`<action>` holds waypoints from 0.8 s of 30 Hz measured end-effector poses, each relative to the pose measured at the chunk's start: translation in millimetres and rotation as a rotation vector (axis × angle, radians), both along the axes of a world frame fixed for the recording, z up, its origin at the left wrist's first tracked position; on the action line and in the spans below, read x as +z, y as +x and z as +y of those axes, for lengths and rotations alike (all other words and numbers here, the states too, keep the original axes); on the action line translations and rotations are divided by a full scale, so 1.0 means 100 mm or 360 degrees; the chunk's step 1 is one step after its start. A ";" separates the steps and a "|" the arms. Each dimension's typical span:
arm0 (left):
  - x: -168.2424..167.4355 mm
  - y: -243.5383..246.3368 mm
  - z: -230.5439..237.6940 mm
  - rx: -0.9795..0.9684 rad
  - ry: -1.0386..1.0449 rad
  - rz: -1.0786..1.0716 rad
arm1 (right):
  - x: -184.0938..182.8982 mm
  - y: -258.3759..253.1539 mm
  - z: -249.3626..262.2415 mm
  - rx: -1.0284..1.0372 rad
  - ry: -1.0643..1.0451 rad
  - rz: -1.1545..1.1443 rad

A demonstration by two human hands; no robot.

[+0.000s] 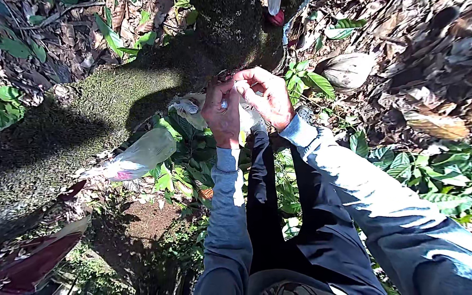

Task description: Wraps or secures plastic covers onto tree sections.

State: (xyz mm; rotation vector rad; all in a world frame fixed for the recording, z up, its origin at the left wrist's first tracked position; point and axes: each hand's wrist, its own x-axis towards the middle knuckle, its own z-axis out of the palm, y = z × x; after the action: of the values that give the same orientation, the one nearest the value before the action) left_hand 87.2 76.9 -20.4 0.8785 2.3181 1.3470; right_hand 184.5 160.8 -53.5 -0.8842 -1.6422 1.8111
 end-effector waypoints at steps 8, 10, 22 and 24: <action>0.08 0.03 0.01 -0.0207 -0.0399 0.0543 | -0.03 -0.01 0.01 -0.0088 -0.0027 0.0036; 0.08 0.03 0.05 -0.0126 -0.0459 0.0484 | -0.03 -0.02 0.00 -0.0103 -0.0038 0.0059; 0.04 -0.09 -0.06 -0.0054 -0.0129 -0.0560 | -0.09 -0.10 0.08 -0.0084 -0.0389 0.0326; 0.04 -0.11 -0.06 -0.0103 -0.0111 -0.0622 | -0.10 -0.10 0.07 -0.0100 -0.0362 0.0338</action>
State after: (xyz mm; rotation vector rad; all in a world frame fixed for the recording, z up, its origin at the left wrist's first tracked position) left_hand 76.2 70.9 -16.6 0.5993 2.0055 1.2711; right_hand 174.7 167.8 -63.5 -0.7964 -1.2830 1.9998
